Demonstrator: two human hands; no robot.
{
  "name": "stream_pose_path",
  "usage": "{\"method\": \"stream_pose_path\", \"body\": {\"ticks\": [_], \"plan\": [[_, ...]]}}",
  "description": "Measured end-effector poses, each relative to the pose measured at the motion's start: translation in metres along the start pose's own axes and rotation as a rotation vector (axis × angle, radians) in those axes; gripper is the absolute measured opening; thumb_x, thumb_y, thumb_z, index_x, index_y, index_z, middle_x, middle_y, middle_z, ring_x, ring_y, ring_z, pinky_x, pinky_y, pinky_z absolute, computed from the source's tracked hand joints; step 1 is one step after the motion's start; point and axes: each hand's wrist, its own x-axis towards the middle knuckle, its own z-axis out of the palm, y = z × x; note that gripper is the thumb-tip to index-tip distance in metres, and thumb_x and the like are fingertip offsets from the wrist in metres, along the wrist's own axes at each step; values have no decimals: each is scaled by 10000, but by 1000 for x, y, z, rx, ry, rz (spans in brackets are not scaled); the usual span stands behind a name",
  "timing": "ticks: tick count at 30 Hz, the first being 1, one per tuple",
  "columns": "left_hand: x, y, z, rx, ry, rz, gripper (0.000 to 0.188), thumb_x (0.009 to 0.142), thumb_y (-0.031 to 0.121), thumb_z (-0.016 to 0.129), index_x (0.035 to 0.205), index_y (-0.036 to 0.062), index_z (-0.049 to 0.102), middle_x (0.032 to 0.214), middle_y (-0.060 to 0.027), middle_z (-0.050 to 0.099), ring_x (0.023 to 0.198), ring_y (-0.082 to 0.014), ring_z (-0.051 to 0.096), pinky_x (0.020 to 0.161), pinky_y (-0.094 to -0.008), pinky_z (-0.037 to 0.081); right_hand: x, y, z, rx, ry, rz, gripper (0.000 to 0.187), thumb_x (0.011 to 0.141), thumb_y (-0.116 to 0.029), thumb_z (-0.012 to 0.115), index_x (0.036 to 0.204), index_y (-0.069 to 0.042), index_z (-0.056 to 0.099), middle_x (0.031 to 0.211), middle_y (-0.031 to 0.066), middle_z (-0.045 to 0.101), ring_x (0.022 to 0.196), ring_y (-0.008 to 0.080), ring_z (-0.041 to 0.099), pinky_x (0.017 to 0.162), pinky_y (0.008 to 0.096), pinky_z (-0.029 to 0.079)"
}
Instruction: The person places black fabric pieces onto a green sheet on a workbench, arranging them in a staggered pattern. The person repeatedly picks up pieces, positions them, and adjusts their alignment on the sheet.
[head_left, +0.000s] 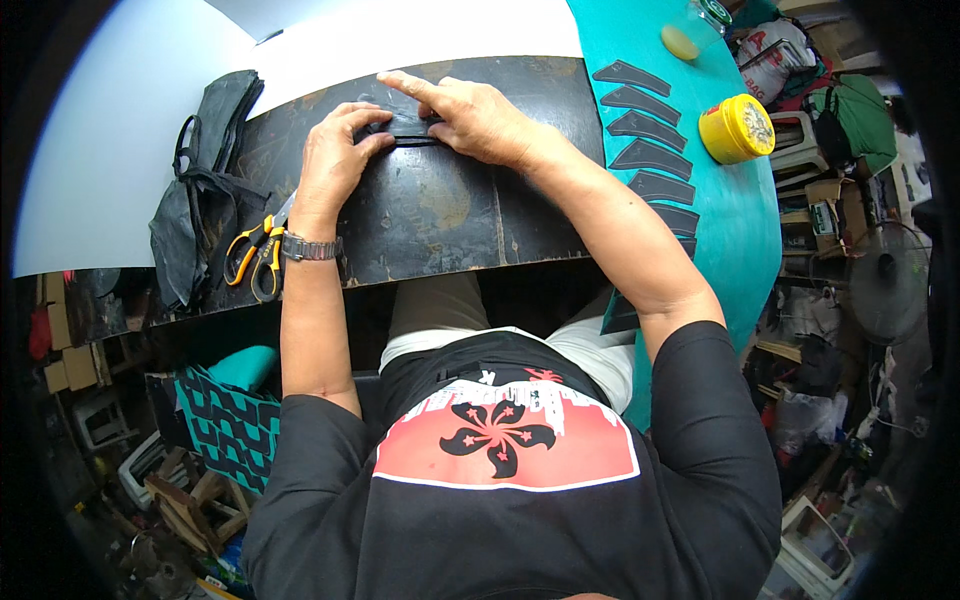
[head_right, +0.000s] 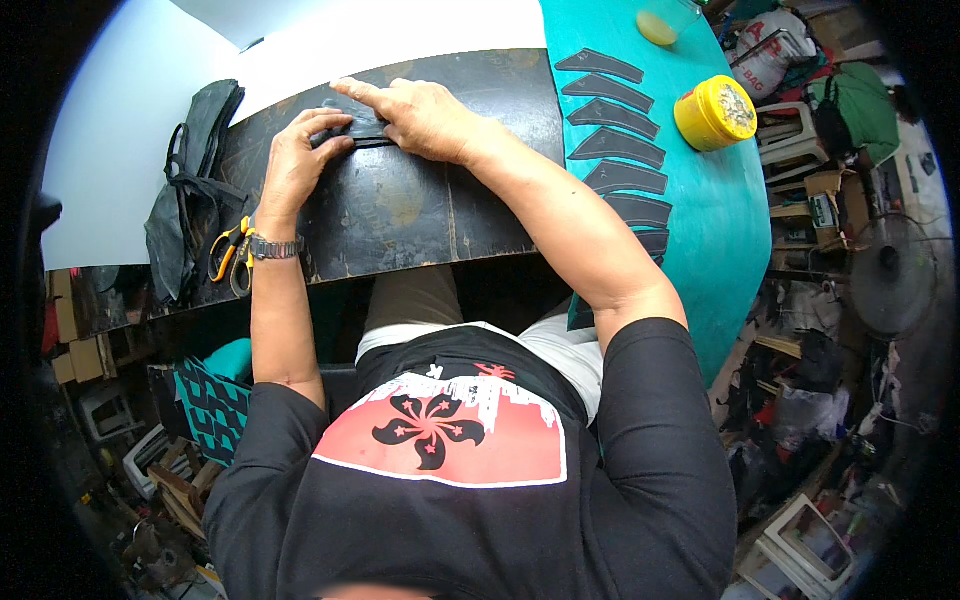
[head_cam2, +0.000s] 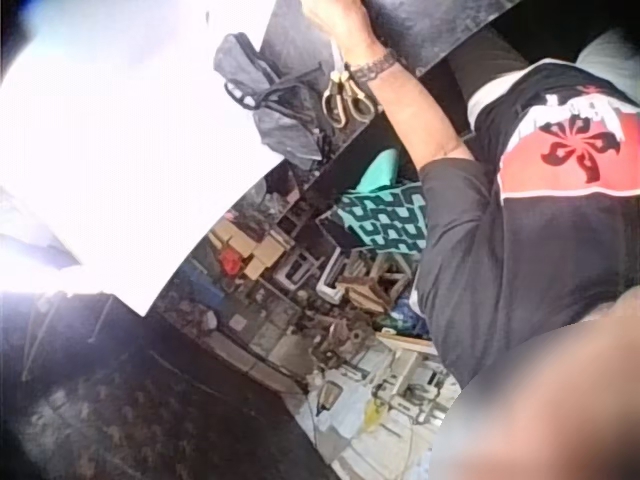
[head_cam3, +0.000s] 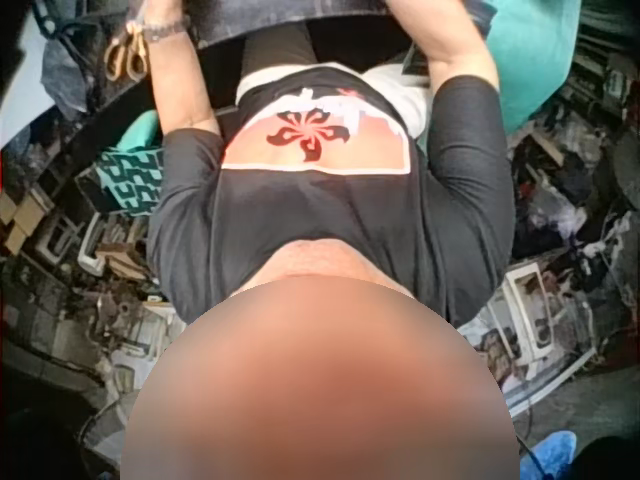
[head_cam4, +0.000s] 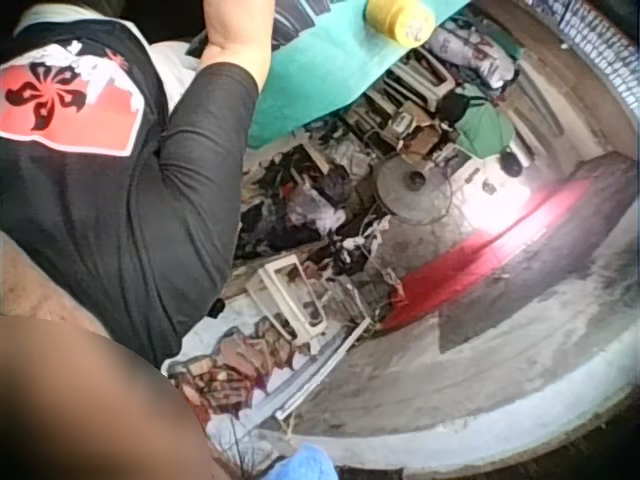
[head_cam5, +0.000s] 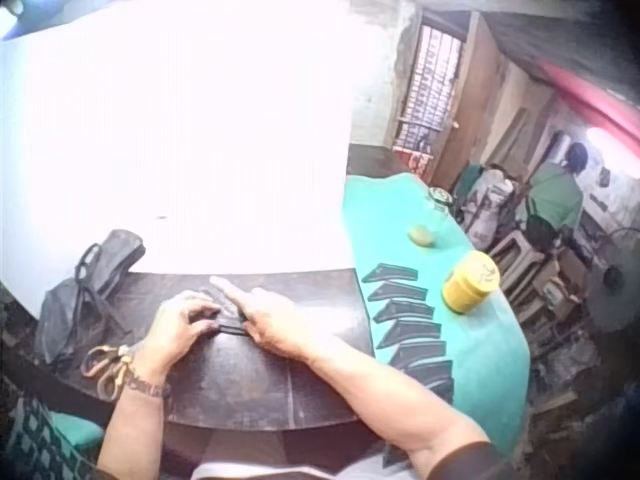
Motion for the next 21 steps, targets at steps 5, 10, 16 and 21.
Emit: {"method": "stream_pose_path", "body": {"ticks": [5,10,16,21], "plan": [[7,-15,-1,-73,-42,30,287,828,186,801,1108,123,784,1168,-68,729,1057,-251,700,929,-352,542,-1,2,4,2,40,-16,868,861,-71,739,1589,-280,316,1020,144,702,957,327,686,894,442,573],[16,-18,1,-126,-47,-27,275,836,188,800,1097,106,770,1071,-78,723,988,-262,692,885,-374,544,9,-3,6,63,86,41,800,878,-59,692,1578,-227,342,942,184,726,878,346,721,845,459,585],[12,-11,23,60,137,123,651,800,237,837,1380,130,561,1250,-144,631,1190,-353,579,998,-430,483,9,-13,13,-52,204,3,772,871,-26,632,1568,-216,359,957,180,734,838,358,729,780,439,607],[11,-2,21,168,157,-6,904,734,290,882,1506,150,434,1439,-148,502,1317,-374,498,1091,-494,420,7,10,-22,27,556,206,695,859,-35,599,1516,-168,415,971,180,734,838,375,720,805,446,584]]}}
